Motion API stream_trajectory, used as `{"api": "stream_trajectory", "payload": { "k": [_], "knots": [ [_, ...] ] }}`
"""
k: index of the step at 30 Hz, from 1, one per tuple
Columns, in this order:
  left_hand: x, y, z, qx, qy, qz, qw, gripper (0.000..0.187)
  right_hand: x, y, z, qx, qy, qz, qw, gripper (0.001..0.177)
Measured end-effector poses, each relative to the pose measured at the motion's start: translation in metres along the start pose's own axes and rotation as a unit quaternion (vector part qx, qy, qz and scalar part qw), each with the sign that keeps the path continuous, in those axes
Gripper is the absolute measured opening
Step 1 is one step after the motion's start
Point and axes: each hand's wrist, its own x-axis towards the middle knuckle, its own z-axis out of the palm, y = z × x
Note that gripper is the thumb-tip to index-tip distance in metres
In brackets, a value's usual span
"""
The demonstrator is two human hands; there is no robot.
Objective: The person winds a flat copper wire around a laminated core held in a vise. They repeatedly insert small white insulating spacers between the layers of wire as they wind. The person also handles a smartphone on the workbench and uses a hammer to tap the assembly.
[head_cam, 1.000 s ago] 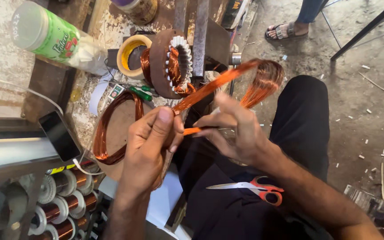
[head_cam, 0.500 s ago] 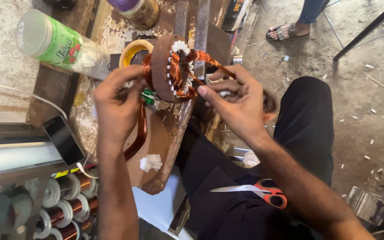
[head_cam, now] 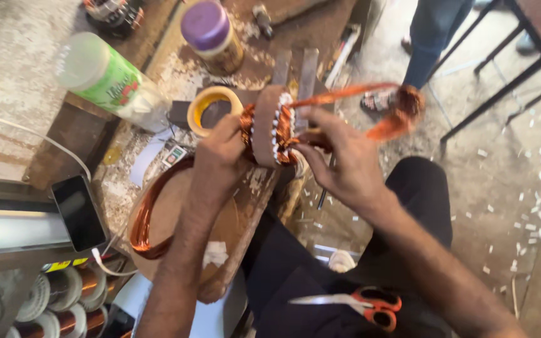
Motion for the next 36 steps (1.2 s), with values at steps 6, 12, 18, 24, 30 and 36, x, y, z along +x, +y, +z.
{"api": "stream_trajectory", "payload": {
  "k": [6, 12, 18, 24, 30, 36],
  "knots": [
    [-0.004, -0.004, 0.008, -0.025, 0.022, 0.001, 0.999, 0.029, -0.003, 0.003, 0.005, -0.029, 0.005, 0.004, 1.0, 0.021],
    [-0.009, 0.0, 0.014, -0.019, 0.038, -0.015, 0.999, 0.033, 0.003, 0.0, -0.005, -0.058, -0.062, 0.006, 0.996, 0.021],
    [-0.019, -0.005, 0.012, -0.057, 0.074, -0.119, 0.989, 0.031, 0.012, 0.003, -0.012, -0.043, -0.077, 0.021, 0.996, 0.021],
    [-0.032, -0.018, 0.032, -0.254, 0.08, -0.222, 0.938, 0.025, 0.016, -0.002, -0.021, -0.079, -0.127, 0.062, 0.987, 0.021],
    [-0.039, -0.026, 0.066, -0.495, 0.163, -0.267, 0.811, 0.025, 0.018, 0.004, -0.03, -0.221, -0.132, 0.133, 0.957, 0.038],
    [-0.029, -0.018, 0.063, -0.705, 0.202, -0.224, 0.642, 0.044, 0.007, 0.02, -0.033, -0.198, -0.04, 0.094, 0.975, 0.043]
  ]
}}
